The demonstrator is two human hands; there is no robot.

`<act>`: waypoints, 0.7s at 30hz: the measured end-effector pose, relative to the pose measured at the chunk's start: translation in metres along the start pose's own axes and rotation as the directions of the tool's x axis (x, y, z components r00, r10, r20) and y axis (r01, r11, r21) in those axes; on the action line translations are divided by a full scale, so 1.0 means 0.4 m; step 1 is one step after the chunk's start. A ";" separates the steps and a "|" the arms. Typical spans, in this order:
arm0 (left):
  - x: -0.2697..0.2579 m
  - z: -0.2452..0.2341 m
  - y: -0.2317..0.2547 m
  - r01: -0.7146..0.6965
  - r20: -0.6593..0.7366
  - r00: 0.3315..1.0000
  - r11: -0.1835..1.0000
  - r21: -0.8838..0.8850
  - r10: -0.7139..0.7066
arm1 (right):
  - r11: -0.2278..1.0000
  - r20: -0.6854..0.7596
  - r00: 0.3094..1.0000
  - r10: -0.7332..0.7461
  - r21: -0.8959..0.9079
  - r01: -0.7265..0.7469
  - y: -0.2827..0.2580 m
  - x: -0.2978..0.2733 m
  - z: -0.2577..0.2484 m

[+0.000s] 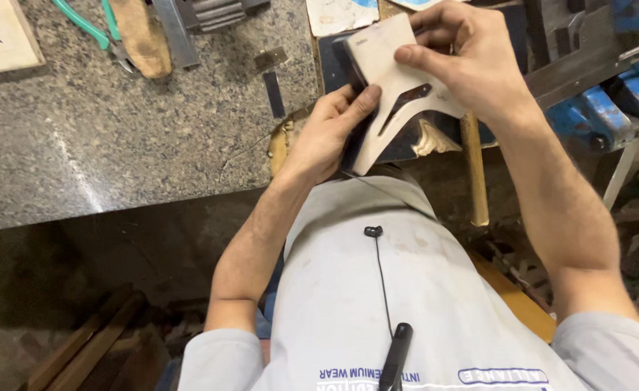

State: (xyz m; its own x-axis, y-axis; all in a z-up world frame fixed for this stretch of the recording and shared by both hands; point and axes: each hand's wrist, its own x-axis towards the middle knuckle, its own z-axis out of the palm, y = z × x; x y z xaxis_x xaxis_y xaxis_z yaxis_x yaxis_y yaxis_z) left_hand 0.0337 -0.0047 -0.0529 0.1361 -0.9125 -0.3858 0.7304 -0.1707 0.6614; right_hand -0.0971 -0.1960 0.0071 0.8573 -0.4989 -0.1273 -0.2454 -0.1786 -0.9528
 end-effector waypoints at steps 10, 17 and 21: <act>-0.030 -0.103 -0.006 -0.092 -0.222 0.971 0.996 0.000 0.090 | 0.664 -0.139 0.939 -0.313 -0.740 0.112 0.069 -0.108 0.081; -0.020 -0.128 -0.006 -0.165 -0.249 0.958 0.985 -0.058 0.146 | 0.983 -0.075 0.989 0.127 -0.127 -0.136 0.045 -0.204 0.339; -0.025 -0.107 0.020 -0.104 -0.199 0.974 0.994 0.018 0.105 | 0.998 -0.185 0.982 0.048 -0.023 -0.053 0.073 -0.232 0.361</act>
State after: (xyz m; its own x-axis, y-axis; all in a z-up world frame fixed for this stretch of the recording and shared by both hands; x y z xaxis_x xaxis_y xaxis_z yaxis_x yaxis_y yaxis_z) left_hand 0.0670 0.0189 -0.0713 0.3429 -0.8329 -0.4343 0.7003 -0.0814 0.7092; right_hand -0.1185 -0.0322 -0.0489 0.7459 -0.6552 -0.1195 -0.3007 -0.1712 -0.9382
